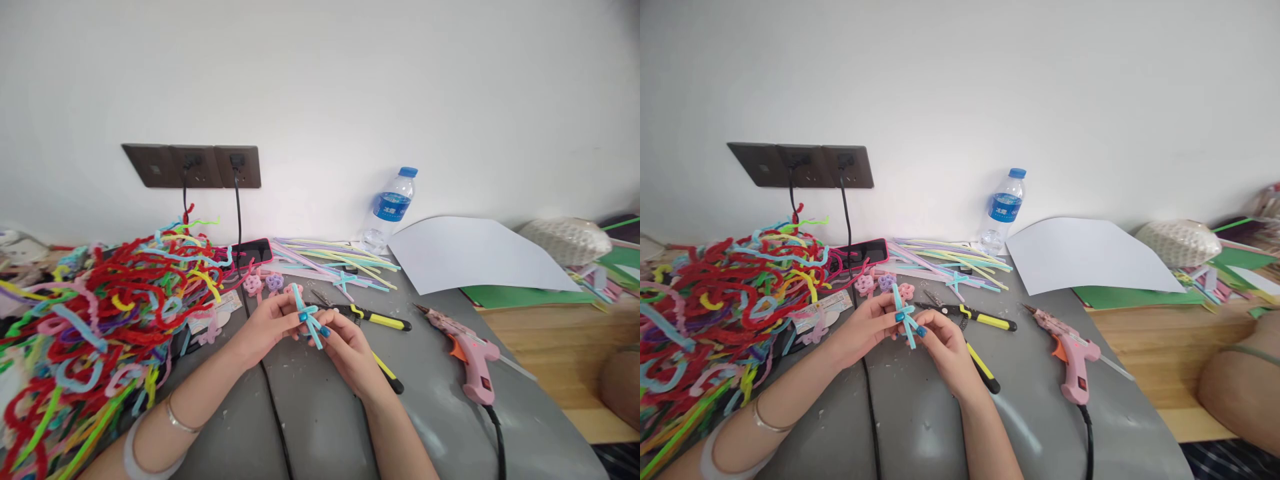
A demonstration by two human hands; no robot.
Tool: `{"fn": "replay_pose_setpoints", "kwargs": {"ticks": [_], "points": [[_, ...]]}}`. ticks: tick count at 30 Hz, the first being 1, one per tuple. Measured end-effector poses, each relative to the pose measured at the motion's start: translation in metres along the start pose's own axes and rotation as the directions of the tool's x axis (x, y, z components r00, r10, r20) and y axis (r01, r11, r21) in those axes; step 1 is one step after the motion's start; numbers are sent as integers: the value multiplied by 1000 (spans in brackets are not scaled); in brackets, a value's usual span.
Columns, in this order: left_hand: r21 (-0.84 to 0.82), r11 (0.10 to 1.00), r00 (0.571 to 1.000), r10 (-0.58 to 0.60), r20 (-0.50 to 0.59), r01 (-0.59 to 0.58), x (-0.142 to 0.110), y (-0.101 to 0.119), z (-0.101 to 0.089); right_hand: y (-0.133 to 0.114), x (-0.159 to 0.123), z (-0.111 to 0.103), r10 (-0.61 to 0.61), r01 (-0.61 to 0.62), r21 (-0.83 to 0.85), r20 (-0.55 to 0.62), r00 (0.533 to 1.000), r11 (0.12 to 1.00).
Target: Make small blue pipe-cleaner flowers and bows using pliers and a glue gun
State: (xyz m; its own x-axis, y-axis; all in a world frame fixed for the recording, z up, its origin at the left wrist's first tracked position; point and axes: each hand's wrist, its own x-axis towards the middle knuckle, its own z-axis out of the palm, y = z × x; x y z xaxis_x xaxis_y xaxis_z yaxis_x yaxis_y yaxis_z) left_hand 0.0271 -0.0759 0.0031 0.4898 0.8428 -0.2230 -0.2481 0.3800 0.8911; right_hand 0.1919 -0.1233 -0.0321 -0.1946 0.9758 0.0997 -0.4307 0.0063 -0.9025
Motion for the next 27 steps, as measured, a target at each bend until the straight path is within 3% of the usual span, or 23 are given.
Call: {"fn": "replay_pose_setpoints", "kwargs": {"ticks": [8,19,27], "points": [[62,998,1000,6,-27,-5,2,-1,1,1,0,0,41,-33,65,-130,991,997],[157,987,999,47,-19,-43,3,-2,1,-1,1,1,11,2,91,-143,990,996],[103,993,997,69,-41,-64,4,-4,-1,4,2,-2,19,-17,9,-148,989,1000]]}}
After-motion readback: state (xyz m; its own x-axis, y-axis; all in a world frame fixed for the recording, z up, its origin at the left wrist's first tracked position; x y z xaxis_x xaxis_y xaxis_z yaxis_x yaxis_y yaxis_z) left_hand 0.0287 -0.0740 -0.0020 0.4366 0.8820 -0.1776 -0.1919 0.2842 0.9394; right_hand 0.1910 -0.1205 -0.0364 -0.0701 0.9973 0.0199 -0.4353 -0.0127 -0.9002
